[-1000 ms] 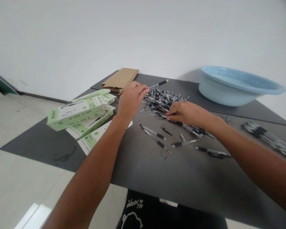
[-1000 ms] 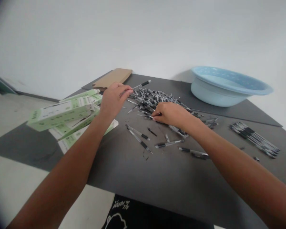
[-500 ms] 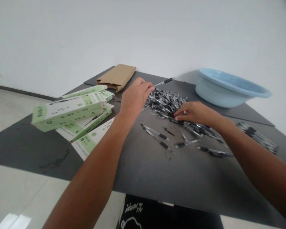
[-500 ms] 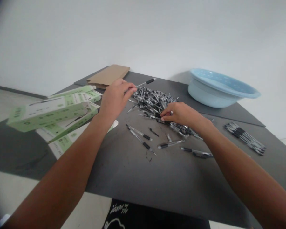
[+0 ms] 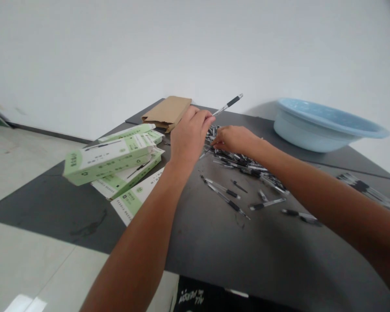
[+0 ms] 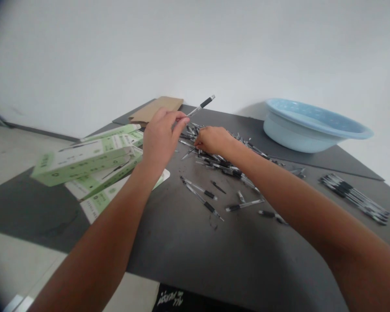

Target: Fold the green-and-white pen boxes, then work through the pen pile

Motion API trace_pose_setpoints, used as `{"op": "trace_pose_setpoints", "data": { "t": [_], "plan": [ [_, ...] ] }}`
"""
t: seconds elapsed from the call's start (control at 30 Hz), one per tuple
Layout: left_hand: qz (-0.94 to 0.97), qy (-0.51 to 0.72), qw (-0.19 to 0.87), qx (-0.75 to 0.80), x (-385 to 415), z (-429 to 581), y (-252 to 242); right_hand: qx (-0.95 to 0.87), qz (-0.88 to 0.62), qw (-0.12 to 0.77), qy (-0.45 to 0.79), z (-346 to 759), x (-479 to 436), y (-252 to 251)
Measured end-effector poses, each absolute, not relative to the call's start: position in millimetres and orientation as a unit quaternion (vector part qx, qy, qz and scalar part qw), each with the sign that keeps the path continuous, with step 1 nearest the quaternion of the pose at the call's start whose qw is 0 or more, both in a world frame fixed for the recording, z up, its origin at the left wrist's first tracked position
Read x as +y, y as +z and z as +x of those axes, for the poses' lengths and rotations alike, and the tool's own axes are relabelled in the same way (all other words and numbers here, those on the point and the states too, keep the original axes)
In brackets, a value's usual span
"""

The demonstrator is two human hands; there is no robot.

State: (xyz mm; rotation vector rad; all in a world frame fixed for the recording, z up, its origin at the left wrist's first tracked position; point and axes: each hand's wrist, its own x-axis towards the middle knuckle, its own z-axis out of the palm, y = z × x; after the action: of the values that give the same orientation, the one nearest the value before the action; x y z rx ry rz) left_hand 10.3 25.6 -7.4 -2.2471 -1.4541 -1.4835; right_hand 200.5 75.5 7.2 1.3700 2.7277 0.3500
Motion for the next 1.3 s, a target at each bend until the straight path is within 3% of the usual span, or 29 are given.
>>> {"op": "trace_pose_setpoints", "data": {
  "t": [0.33,0.63,0.9,1.0,1.1,1.3],
  "plan": [
    [-0.744,-0.496,0.019,-0.448,22,13,-7,0.877,0.458,0.085,0.122,184,90,0],
    [-0.734,-0.524,0.021,-0.431,20,14,-4,0.883,0.449,0.032,0.136,185,87,9],
    [-0.702,-0.58,0.04,-0.412,16,23,-5,0.835,0.506,-0.126,0.174,248,30,23],
    [-0.723,-0.578,0.029,-0.377,5,38,-7,0.78,0.547,-0.273,0.136,288,3,11],
    [-0.75,-0.57,0.022,-0.334,-15,60,-11,0.732,0.575,-0.346,0.12,325,-22,-3],
    [-0.815,-0.504,-0.035,-0.283,-62,95,-28,0.635,0.546,-0.538,-0.1,359,-62,-15]
  ]
}}
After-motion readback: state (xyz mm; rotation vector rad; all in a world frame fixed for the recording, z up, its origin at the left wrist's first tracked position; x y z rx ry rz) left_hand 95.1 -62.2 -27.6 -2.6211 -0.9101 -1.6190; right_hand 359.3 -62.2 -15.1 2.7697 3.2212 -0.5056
